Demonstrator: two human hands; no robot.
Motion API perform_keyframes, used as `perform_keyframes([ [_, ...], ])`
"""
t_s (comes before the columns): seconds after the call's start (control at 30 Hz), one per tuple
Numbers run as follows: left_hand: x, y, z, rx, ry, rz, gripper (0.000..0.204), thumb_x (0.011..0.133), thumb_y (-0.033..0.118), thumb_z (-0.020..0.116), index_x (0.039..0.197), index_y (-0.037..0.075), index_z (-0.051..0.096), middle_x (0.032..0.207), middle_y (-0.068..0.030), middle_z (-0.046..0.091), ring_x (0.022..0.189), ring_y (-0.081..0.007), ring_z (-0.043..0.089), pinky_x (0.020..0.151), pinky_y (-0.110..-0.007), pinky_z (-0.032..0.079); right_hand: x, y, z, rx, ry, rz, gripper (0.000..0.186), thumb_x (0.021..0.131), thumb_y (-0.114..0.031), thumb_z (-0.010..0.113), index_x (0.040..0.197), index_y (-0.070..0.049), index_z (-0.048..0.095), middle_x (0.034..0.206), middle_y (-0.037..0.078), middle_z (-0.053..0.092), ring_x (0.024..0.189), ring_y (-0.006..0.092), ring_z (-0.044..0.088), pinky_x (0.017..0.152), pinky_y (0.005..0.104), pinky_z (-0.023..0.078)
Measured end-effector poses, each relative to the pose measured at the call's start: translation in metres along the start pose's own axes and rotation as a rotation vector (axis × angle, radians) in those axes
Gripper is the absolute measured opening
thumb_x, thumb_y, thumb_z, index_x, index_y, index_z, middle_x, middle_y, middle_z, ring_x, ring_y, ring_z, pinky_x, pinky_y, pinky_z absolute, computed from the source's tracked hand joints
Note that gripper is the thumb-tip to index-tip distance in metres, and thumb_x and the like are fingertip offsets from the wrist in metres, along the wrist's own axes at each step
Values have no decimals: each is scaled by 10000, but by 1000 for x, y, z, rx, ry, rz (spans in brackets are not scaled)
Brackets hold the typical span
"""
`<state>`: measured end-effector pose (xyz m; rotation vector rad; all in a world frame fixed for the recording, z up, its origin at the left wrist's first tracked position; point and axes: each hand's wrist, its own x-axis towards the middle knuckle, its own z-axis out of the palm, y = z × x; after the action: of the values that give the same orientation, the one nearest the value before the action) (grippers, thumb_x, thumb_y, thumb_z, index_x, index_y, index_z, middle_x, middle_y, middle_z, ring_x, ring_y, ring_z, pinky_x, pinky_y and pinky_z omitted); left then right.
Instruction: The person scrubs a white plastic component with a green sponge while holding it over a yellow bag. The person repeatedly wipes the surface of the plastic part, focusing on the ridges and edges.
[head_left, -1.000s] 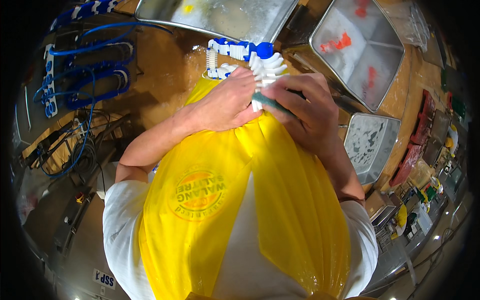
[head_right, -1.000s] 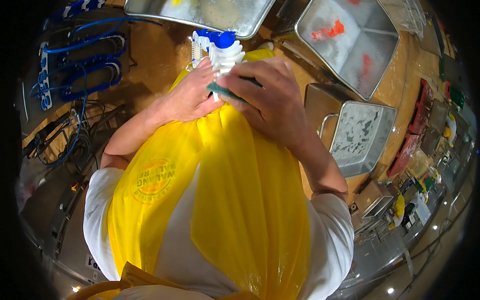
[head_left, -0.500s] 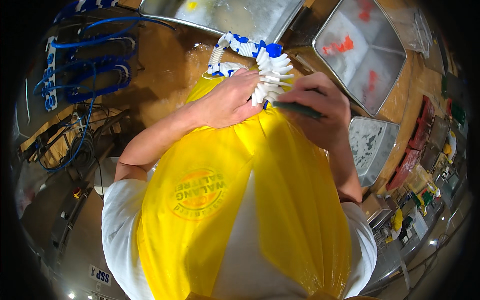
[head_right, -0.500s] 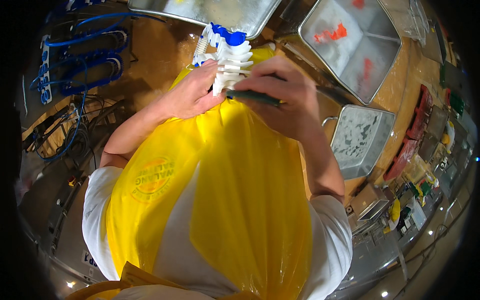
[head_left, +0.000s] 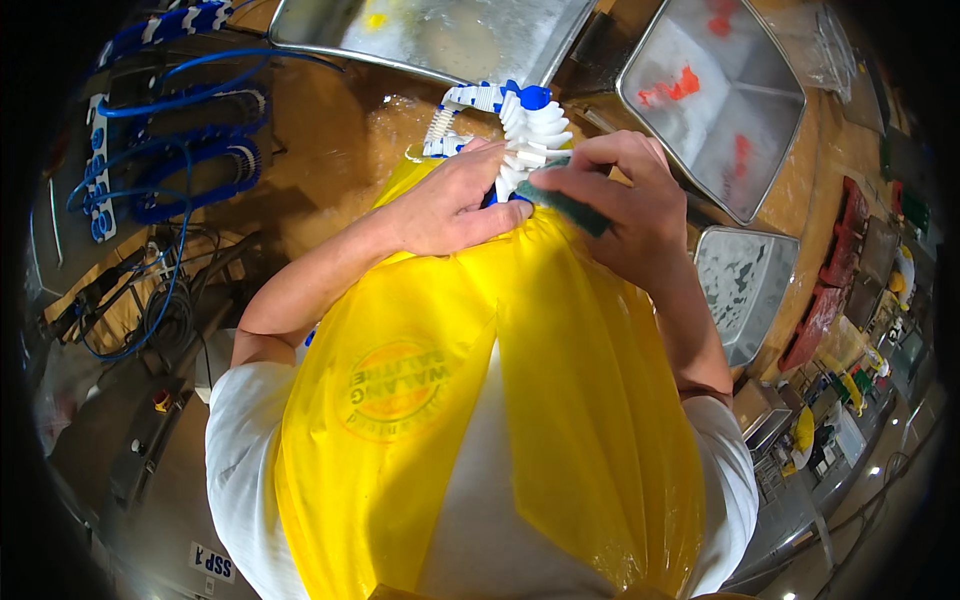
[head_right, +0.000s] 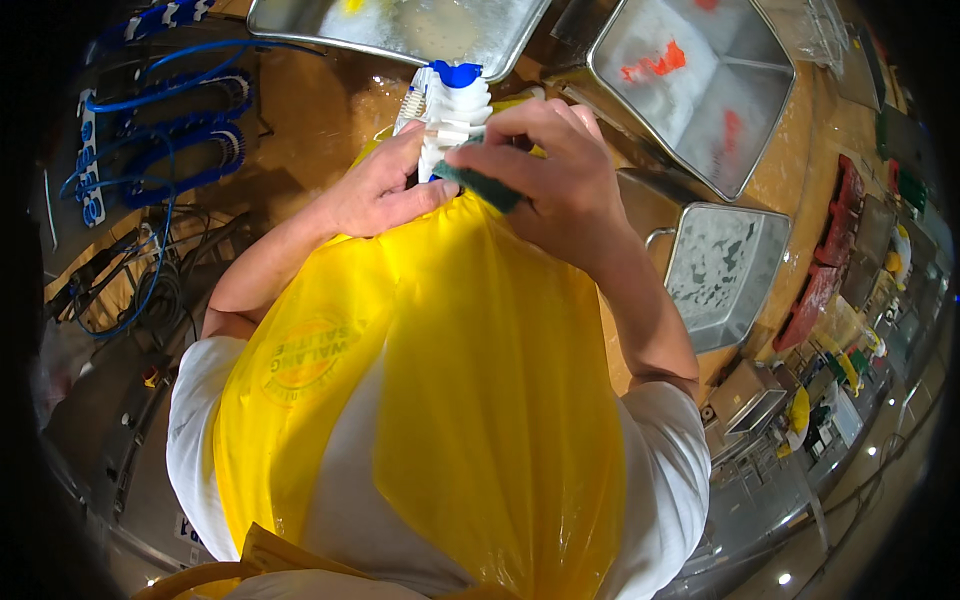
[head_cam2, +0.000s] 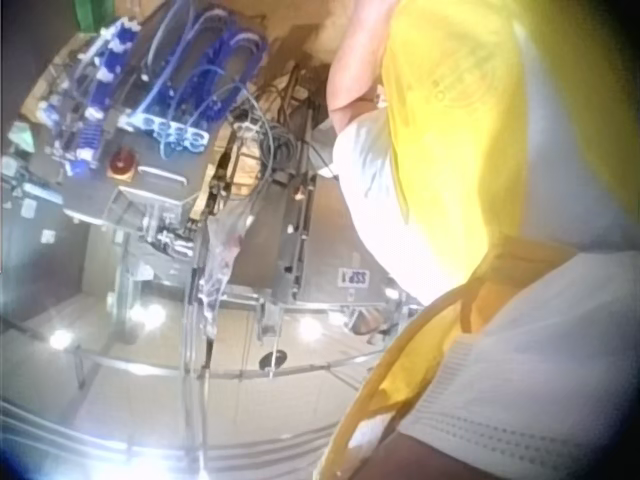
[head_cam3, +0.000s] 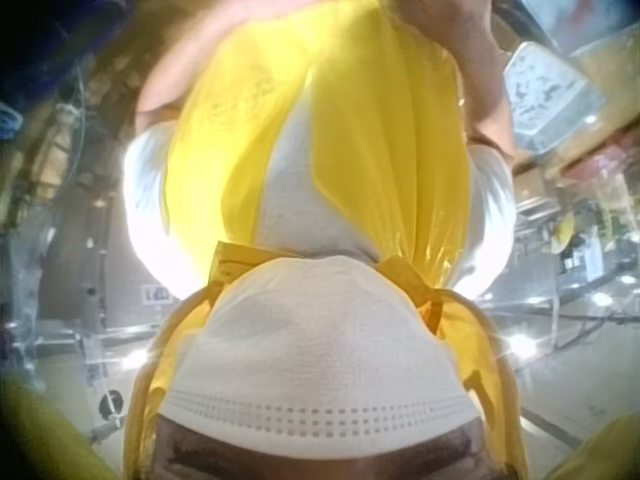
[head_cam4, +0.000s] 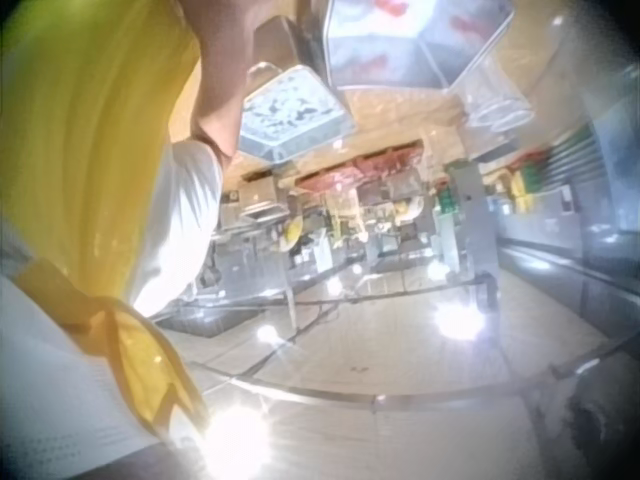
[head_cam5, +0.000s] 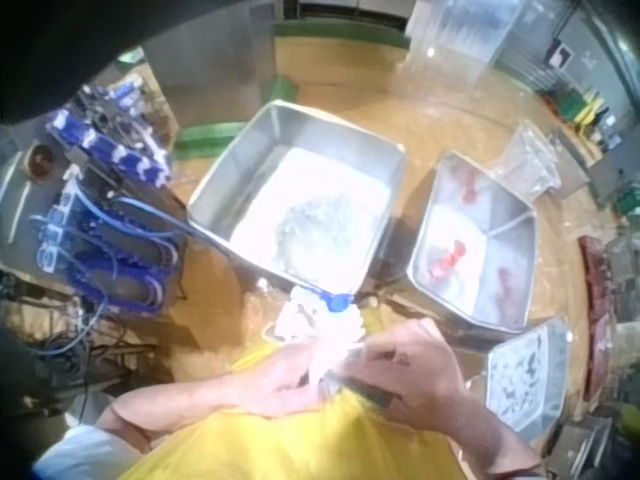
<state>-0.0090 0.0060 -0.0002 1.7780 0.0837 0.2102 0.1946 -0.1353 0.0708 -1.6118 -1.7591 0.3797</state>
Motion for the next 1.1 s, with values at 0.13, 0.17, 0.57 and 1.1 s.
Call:
perform_keyframes([
  [0.13, -2, -5, 0, -7, 9, -98, 458, 1029, 241, 609, 1431, 25, 570, 1318, -208, 628, 1203, -418, 588, 1072, -501, 455, 1, 6, 2, 207, -61, 118, 270, 763, -102, 877, 1008, -204, 827, 889, -35, 679, 818, 212, 640, 791, 382, 442],
  [0.17, -2, -7, 0, 9, 28, -40, 454, 1031, 239, 599, 1429, 23, 570, 1333, -213, 624, 1217, -424, 585, 1080, -506, 452, 3, 7, -2, 228, -114, 118, 265, 769, -100, 876, 1008, -204, 827, 882, -33, 679, 818, 212, 645, 801, 380, 448],
  [0.57, -1, -11, 0, 23, 34, 16, 440, 1047, 259, 551, 1432, 48, 588, 1451, -193, 618, 1323, -448, 552, 1143, -527, 418, -7, 3, 38, -64, 190, -74, 397, 723, -252, 878, 1112, -203, 813, 1024, -28, 722, 938, 225, 675, 873, 403, 430],
  [1.1, 7, 1, -5, -213, 3, -218, 284, 979, 168, 558, 1241, 70, 608, 952, -141, 709, 868, -370, 657, 846, -476, 517, 10, 9, 15, 339, 32, 340, 159, 859, -139, 855, 1005, -143, 792, 896, 16, 719, 788, 252, 667, 763, 364, 500],
])
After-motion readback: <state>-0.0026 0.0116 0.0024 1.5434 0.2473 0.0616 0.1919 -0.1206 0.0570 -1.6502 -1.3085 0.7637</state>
